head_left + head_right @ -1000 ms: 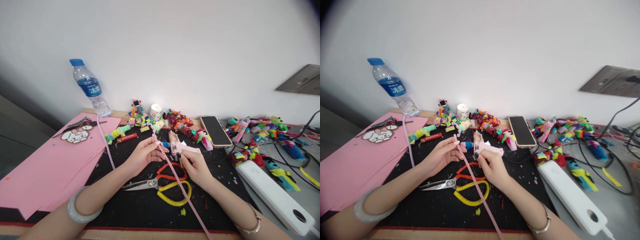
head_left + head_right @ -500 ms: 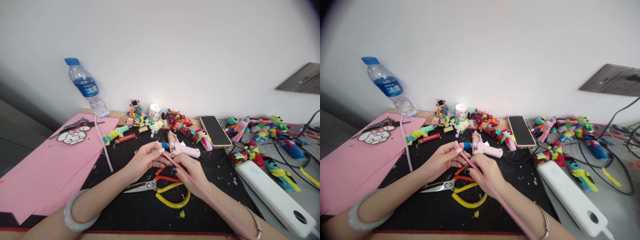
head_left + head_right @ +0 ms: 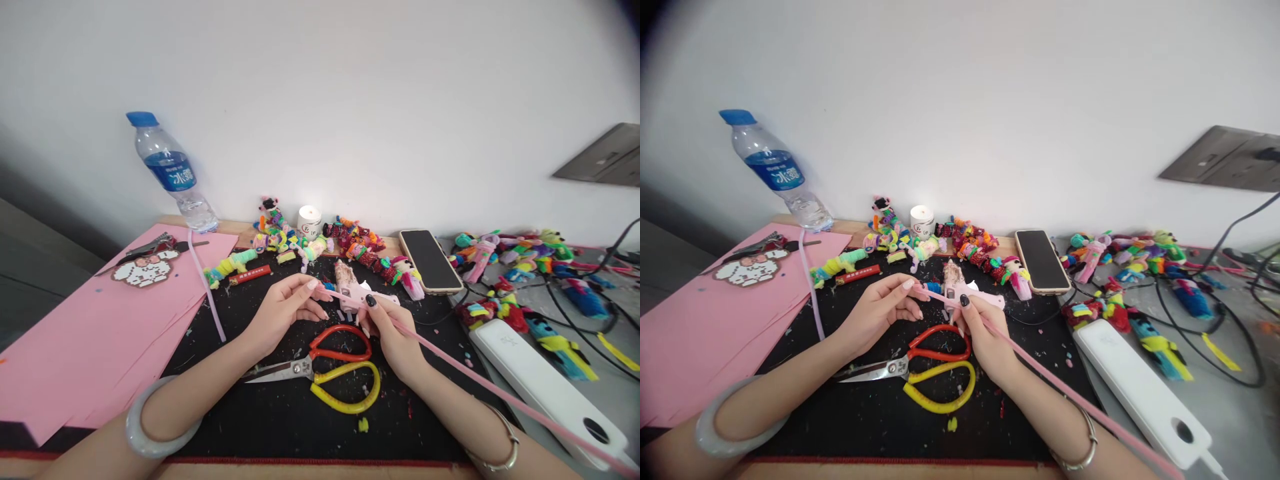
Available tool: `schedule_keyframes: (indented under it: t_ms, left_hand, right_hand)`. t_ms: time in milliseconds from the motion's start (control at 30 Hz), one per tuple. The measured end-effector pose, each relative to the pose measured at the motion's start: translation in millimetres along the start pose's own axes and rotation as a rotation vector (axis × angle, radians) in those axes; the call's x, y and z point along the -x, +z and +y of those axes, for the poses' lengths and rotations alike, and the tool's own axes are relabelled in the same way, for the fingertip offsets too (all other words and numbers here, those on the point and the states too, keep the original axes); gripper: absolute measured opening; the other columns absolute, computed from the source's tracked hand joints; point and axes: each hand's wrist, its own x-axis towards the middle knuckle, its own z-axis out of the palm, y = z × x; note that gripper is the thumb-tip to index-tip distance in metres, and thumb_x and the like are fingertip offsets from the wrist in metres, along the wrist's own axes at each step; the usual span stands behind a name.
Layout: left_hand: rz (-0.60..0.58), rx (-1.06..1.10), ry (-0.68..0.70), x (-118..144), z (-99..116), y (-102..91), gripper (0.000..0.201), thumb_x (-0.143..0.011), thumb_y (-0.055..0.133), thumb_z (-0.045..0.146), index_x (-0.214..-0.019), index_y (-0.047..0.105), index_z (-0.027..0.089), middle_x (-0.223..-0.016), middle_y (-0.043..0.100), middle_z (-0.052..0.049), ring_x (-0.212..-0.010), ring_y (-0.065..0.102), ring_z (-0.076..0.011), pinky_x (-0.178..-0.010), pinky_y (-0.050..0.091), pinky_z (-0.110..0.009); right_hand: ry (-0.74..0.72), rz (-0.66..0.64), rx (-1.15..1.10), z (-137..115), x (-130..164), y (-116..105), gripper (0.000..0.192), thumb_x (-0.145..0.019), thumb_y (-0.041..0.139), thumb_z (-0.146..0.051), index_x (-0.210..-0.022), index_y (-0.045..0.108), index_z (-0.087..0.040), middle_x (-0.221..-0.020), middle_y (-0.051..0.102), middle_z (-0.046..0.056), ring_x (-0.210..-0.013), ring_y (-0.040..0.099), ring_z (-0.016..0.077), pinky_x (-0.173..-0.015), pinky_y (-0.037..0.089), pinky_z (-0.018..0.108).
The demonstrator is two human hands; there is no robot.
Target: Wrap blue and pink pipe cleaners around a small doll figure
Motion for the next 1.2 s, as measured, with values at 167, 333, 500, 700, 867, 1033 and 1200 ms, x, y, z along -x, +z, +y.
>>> schedule_keyframes:
  t_ms: [167,333,500,700,867,1033,1200]
  left_hand:
    - [-0.001,-0.037,-0.012,0.3,-0.5,-0.4,0.019,-0.081,0.059,0.032,-0.083,0.057,0.013,-0.075,0.065,-0.001,-0.055,0.062,-0.0077,-0.054,0.049,-0.018]
    - [-0.025,-0.11,-0.035,1.9,0.7,2.1,0.02,-0.081,0.059,0.032,-0.078,0.055,0.012,-0.07,0.065,-0.001,-0.053,0.062,-0.0087,-0.053,0.049,-0.019]
    - [-0.151,-0.211,-0.04,4.0,1.6,5.7,0.022,-0.081,0.058,0.031,-0.07,0.052,0.012,-0.063,0.064,-0.001,-0.05,0.063,-0.0117,-0.053,0.051,-0.023]
    - [-0.288,-0.357,-0.088,8.0,-0.5,5.6,0.022,-0.082,0.056,0.03,-0.069,0.052,0.012,-0.063,0.064,-0.002,-0.051,0.063,-0.0125,-0.051,0.049,-0.023]
    - [-0.354,-0.416,-0.133,9.6,-2.8,5.5,0.02,-0.081,0.056,0.032,-0.073,0.054,0.013,-0.065,0.066,-0.003,-0.052,0.063,-0.0127,-0.048,0.044,-0.019]
    - [-0.225,-0.273,-0.071,5.2,-1.7,4.1,0.026,-0.084,0.052,0.037,-0.081,0.057,0.012,-0.08,0.067,-0.006,-0.051,0.063,-0.0113,-0.05,0.048,-0.021]
    - [-0.195,-0.19,-0.064,4.4,-2.3,4.0,0.027,-0.084,0.051,0.038,-0.082,0.057,0.012,-0.085,0.066,-0.007,-0.051,0.063,-0.012,-0.05,0.05,-0.023]
  right_hand:
    - [-0.014,-0.034,-0.007,-1.8,-1.4,-0.5,0.038,-0.092,0.041,-0.036,-0.061,0.051,-0.016,-0.051,0.041,-0.004,-0.049,0.036,0.0081,-0.049,0.028,0.022]
    - [-0.014,-0.096,0.012,-3.3,-0.4,0.2,0.038,-0.091,0.042,-0.037,-0.061,0.05,-0.016,-0.05,0.04,-0.005,-0.049,0.035,0.008,-0.049,0.027,0.022]
    - [0.004,-0.152,0.04,-2.2,0.7,1.0,0.036,-0.089,0.046,-0.037,-0.06,0.049,-0.016,-0.051,0.039,-0.005,-0.048,0.032,0.0075,-0.047,0.025,0.021]
    - [-0.038,-0.164,0.148,-1.5,-0.2,-0.4,0.037,-0.088,0.047,-0.036,-0.056,0.048,-0.016,-0.051,0.039,-0.004,-0.048,0.033,0.0077,-0.046,0.026,0.021]
    - [-0.032,-0.177,0.095,0.4,-0.4,0.4,0.04,-0.089,0.045,-0.038,-0.055,0.046,-0.017,-0.051,0.038,-0.005,-0.047,0.033,0.0076,-0.045,0.025,0.021]
    - [-0.021,-0.082,0.037,-0.7,-0.4,0.7,0.041,-0.09,0.043,-0.04,-0.057,0.049,-0.016,-0.048,0.038,-0.005,-0.045,0.034,0.0078,-0.045,0.027,0.022]
    - [-0.032,-0.065,0.017,-1.1,0.9,0.0,0.039,-0.091,0.043,-0.038,-0.061,0.055,-0.016,-0.051,0.044,-0.003,-0.047,0.037,0.0081,-0.047,0.028,0.022]
